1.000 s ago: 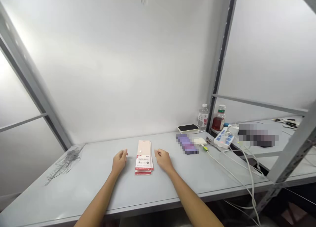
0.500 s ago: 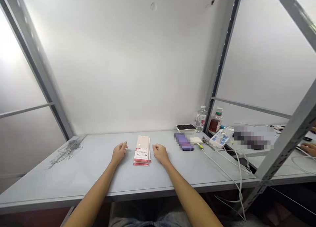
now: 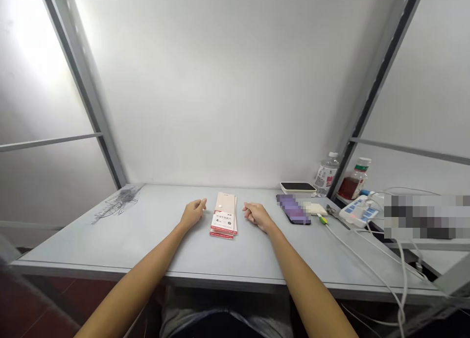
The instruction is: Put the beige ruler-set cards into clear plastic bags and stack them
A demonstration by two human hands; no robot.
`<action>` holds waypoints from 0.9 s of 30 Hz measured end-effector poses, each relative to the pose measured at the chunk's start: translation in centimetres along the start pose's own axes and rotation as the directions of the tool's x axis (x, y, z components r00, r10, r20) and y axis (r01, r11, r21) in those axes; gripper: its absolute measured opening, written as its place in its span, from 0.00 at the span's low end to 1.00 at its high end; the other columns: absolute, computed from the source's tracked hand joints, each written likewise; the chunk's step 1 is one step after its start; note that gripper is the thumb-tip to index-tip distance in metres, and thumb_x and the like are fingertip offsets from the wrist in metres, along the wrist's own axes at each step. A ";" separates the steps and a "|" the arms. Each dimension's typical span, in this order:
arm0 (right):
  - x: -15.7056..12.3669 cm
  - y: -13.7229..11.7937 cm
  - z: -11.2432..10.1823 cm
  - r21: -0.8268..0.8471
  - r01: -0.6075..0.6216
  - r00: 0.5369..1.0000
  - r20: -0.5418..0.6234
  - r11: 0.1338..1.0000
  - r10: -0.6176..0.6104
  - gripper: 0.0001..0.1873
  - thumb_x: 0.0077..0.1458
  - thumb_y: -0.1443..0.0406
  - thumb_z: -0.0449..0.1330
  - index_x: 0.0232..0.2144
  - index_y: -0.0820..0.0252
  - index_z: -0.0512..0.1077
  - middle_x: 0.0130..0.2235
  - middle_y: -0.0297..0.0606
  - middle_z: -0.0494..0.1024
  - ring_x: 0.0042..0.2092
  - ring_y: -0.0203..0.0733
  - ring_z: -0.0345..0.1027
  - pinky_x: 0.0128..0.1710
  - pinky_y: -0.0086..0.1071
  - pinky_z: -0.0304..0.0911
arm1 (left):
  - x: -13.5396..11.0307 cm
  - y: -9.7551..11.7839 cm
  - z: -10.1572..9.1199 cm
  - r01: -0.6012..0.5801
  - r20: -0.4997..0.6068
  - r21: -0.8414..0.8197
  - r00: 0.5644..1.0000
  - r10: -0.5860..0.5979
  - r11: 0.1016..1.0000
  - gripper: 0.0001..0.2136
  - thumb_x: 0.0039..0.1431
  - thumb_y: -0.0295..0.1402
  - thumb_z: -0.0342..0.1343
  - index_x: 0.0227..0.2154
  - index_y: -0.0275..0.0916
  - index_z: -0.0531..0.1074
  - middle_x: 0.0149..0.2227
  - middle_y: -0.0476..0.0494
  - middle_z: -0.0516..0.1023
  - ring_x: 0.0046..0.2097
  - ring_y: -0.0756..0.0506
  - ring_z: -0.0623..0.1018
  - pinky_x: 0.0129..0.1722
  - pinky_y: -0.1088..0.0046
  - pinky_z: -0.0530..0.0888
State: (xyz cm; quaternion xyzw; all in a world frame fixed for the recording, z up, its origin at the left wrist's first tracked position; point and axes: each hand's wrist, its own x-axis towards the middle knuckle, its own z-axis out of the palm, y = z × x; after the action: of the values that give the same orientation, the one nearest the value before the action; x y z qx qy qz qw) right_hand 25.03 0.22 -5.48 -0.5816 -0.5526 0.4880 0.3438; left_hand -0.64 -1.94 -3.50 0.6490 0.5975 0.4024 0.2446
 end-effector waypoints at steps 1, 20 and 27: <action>0.3 -0.1 -0.2 0.006 -0.012 1.000 0.016 1.000 0.012 0.17 0.56 0.62 0.53 0.47 0.63 0.64 0.47 0.42 0.68 0.44 0.42 0.66 0.41 0.41 0.64 | 0.2 -0.1 0.0 0.009 0.001 0.007 1.000 -0.009 1.000 0.24 0.53 0.54 0.37 0.21 0.38 0.66 0.18 0.50 0.67 0.22 0.49 0.67 0.24 0.74 0.63; 0.6 -0.6 0.9 -0.211 0.151 0.988 0.022 0.966 -0.150 0.16 0.56 0.57 0.50 0.31 0.64 0.69 0.26 0.33 0.71 0.22 0.31 0.63 0.24 0.28 0.61 | 1.9 0.6 0.6 0.042 0.196 0.089 0.979 -0.059 0.995 0.22 0.47 0.57 0.45 0.28 0.40 0.64 0.24 0.48 0.73 0.23 0.50 0.69 0.23 0.75 0.64; -0.4 -1.3 1.5 -0.308 0.241 0.969 0.016 0.920 -0.248 0.14 0.50 0.56 0.53 0.23 0.61 0.67 0.20 0.31 0.70 0.17 0.30 0.57 0.21 0.27 0.54 | 1.1 1.5 1.0 -0.063 0.180 0.246 0.983 0.018 0.967 0.22 0.37 0.56 0.54 0.21 0.40 0.62 0.23 0.48 0.70 0.26 0.47 0.69 0.23 0.74 0.59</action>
State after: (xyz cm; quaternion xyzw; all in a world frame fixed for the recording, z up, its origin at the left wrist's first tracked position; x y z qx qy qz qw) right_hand 23.21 -0.16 -4.66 -0.5602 -0.6859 0.3425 0.3138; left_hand 1.03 -1.01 -2.59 0.7198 0.6061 0.2695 0.2045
